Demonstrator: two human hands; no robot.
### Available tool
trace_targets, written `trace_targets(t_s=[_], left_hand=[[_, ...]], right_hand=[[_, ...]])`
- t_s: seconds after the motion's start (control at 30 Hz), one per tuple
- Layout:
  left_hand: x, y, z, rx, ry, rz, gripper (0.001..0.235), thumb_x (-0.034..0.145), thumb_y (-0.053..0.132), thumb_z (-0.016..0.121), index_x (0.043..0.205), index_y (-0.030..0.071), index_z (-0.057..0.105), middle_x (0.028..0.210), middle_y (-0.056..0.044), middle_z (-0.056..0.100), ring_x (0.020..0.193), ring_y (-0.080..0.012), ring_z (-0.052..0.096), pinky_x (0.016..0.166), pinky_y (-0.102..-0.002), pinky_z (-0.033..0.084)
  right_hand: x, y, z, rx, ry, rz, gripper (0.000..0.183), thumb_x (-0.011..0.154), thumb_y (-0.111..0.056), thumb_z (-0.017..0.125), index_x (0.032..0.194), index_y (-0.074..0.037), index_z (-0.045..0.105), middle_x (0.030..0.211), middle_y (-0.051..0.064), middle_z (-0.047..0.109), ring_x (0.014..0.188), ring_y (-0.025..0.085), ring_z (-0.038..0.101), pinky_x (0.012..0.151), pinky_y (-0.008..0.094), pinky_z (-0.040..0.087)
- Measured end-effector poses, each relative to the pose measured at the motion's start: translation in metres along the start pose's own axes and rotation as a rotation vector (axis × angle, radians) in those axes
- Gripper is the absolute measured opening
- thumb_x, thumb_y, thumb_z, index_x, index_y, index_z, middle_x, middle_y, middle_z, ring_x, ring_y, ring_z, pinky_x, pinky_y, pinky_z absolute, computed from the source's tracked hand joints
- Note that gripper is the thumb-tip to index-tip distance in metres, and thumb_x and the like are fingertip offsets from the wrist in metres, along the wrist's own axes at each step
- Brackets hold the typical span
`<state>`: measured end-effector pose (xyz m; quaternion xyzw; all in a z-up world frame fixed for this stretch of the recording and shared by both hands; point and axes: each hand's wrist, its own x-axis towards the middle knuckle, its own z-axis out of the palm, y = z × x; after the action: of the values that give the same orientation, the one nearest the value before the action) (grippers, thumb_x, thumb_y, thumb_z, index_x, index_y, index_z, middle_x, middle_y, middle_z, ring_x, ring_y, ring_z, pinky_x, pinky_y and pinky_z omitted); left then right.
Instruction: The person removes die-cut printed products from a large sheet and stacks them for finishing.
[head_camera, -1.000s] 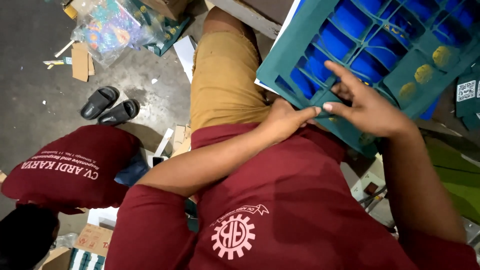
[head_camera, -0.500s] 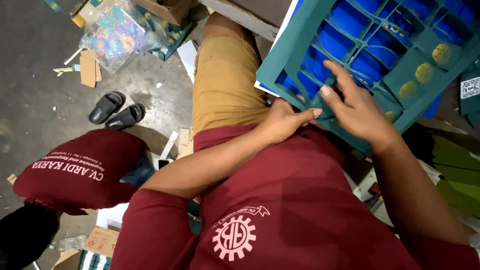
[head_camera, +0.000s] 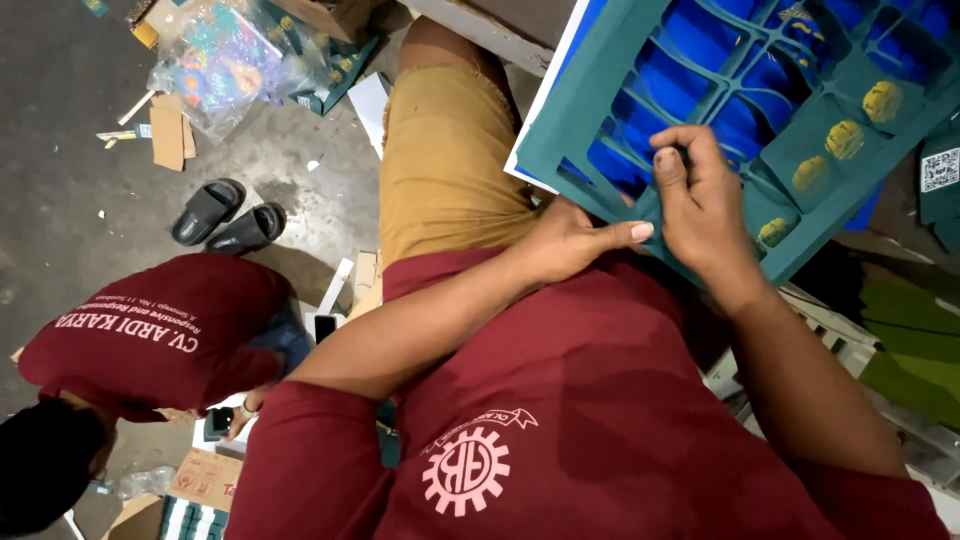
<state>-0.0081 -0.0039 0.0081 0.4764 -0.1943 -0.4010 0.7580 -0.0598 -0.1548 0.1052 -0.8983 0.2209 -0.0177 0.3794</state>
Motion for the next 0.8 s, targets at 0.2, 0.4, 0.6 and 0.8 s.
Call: trace_targets(t_s=[0.2, 0.4, 0.6, 0.8], left_hand=[[0.005, -0.011, -0.001, -0.189, -0.033, -0.213, 0.038, 0.088, 0.025, 0.084, 0.112, 0.0, 0.068, 0.099, -0.008, 0.073, 0.089, -0.0155, 0.069, 0.082, -0.033, 0.058], [0.007, -0.011, -0.004, -0.304, -0.028, -0.319, 0.039, 0.087, 0.025, 0.083, 0.113, 0.0, 0.067, 0.1, -0.01, 0.073, 0.091, -0.0189, 0.07, 0.084, -0.033, 0.058], [0.007, -0.027, -0.008, -0.338, 0.002, -0.35, 0.037, 0.088, 0.022, 0.083, 0.113, 0.0, 0.067, 0.097, -0.011, 0.071, 0.087, -0.0191, 0.067, 0.079, -0.033, 0.054], [0.004, -0.009, -0.004, -0.183, 0.042, -0.363, 0.031, 0.087, 0.023, 0.079, 0.107, 0.003, 0.068, 0.092, -0.008, 0.074, 0.082, -0.0152, 0.068, 0.073, -0.029, 0.053]], right_hand=[[-0.001, 0.011, -0.004, 0.229, -0.022, -0.028, 0.026, 0.119, -0.028, 0.048, 0.126, -0.005, 0.059, 0.084, -0.006, 0.046, 0.075, 0.005, 0.04, 0.066, 0.024, 0.035], [0.0, 0.015, -0.008, 0.256, -0.054, -0.039, 0.043, 0.119, -0.038, 0.036, 0.132, -0.005, 0.061, 0.082, -0.007, 0.041, 0.076, 0.004, 0.037, 0.07, 0.022, 0.033], [0.001, 0.018, -0.004, 0.41, -0.042, 0.057, 0.047, 0.119, -0.042, 0.034, 0.129, -0.007, 0.064, 0.081, -0.007, 0.039, 0.075, 0.005, 0.033, 0.069, 0.023, 0.031], [0.002, 0.023, -0.001, 0.414, -0.036, 0.034, 0.049, 0.12, -0.044, 0.034, 0.126, -0.006, 0.065, 0.09, -0.007, 0.046, 0.082, 0.005, 0.038, 0.075, 0.021, 0.035]])
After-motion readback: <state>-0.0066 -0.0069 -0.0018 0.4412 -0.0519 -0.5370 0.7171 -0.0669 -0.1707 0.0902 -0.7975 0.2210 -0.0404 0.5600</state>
